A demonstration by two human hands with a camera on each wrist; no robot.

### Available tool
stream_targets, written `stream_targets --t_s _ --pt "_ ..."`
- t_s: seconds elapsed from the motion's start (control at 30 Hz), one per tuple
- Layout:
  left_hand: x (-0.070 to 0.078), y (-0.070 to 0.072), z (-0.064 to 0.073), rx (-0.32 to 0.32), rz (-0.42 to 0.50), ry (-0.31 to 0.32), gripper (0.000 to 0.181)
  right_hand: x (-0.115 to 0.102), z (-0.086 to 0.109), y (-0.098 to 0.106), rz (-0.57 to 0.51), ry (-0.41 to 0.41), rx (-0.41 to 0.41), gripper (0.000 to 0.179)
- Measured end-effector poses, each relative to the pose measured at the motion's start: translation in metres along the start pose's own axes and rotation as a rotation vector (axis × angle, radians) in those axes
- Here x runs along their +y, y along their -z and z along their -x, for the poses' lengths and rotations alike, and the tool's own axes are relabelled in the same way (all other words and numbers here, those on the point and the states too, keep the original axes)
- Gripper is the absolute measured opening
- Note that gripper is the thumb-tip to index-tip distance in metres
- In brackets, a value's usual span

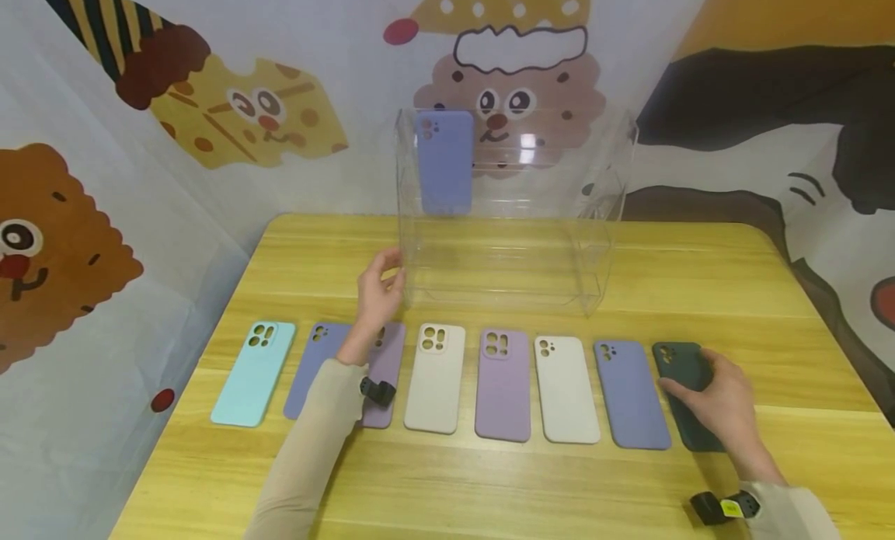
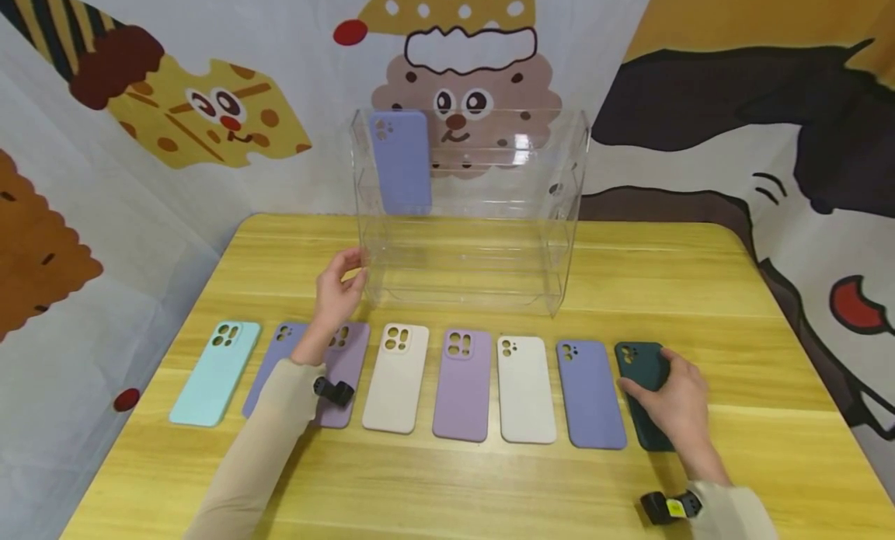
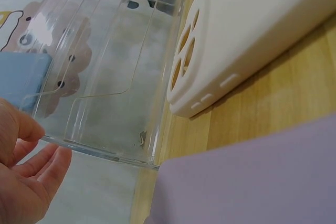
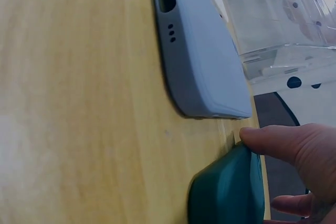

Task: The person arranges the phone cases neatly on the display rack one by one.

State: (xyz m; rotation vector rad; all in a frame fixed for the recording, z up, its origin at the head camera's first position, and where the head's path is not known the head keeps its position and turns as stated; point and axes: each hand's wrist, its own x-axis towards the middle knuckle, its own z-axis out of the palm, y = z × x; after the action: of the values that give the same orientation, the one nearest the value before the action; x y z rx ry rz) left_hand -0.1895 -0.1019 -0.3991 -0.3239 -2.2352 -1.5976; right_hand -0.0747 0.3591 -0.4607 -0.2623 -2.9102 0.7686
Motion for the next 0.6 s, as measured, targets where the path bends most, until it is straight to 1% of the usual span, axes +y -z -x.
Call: stream_targets --t_s 0.1,0.27,0.6 --pt "-0.0011 0.0003 0.0005 0.001 -0.005 -0.007 0.03 -0.0019 -0.0011 0.0007 0.023 -0.007 -0.016 0.082" --pt "-0.0021 0.0004 0.0007 0.002 -0.005 -0.011 0.03 -0.0041 -0.0022 0.0005 0.039 -0.034 -0.028 0.078" --pt "-0.0023 0.0003 0.0005 0.006 -0.003 -0.005 0.03 -0.0044 -0.0025 -0.0001 0.009 -0.046 -0.018 0.074"
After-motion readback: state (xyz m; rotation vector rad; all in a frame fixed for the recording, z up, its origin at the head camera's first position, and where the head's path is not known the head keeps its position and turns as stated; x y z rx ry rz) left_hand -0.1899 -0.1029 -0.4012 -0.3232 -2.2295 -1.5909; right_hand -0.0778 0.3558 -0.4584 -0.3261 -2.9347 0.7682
